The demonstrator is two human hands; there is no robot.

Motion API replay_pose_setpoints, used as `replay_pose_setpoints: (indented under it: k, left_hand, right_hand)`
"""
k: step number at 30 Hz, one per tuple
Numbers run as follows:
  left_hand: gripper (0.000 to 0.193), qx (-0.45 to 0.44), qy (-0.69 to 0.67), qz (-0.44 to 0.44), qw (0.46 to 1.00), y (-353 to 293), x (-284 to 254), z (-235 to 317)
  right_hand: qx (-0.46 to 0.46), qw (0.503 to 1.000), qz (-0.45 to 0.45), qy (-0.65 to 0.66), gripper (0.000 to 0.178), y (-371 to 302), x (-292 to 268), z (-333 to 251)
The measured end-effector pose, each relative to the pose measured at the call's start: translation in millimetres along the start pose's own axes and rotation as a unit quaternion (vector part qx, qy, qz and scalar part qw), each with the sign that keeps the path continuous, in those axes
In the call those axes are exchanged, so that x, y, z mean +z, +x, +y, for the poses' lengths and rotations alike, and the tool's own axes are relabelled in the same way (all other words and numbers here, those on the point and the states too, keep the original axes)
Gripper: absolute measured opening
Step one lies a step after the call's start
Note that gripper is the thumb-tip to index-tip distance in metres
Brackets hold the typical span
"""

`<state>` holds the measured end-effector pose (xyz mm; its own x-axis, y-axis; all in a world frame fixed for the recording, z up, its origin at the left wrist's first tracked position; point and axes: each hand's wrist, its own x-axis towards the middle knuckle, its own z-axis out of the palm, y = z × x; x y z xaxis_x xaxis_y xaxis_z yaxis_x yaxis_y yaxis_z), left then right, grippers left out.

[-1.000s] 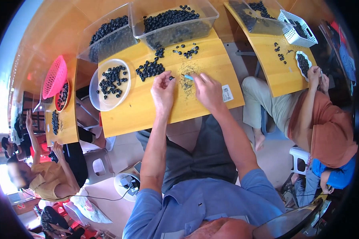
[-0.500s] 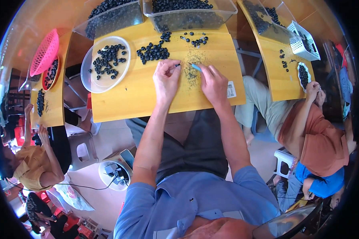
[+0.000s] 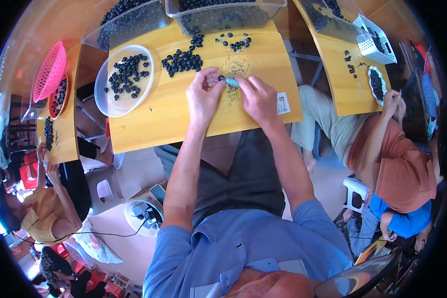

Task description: The person trims small black items one by one using a handheld tool and places them onto the table and a plate.

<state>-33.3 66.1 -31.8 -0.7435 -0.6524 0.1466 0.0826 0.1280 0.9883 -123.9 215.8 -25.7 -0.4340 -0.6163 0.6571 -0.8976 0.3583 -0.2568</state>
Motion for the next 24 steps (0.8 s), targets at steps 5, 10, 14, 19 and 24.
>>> replay_pose_setpoints:
  k: [5, 10, 14, 19, 24]
  left_hand:
    - [0.032, -0.012, 0.031, -0.001, 0.999, -1.3, -1.8, -4.1]
    - [0.029, 0.089, 0.069, 0.008, 0.994, -0.4, -2.4, -5.5]
    - [0.031, 0.025, 0.003, 0.024, 0.999, -0.8, 1.2, -2.7]
    - [0.036, 0.014, -0.014, 0.014, 1.000, -3.2, 0.1, -0.7]
    - [0.029, 0.025, -0.043, 0.040, 0.998, -6.2, 2.3, -0.8]
  right_hand:
    - [-0.013, 1.000, 0.005, -0.013, 0.031, 1.4, -1.3, -1.6]
    - [-0.011, 1.000, 0.013, -0.010, 0.032, 0.8, -0.7, -1.2]
    - [-0.009, 1.000, 0.006, -0.016, 0.035, 0.9, -1.2, -1.5]
    - [-0.005, 1.000, -0.001, -0.016, 0.037, -0.5, -0.7, -1.3]
    - [0.010, 1.000, -0.013, 0.005, 0.034, -0.8, -1.1, -0.2]
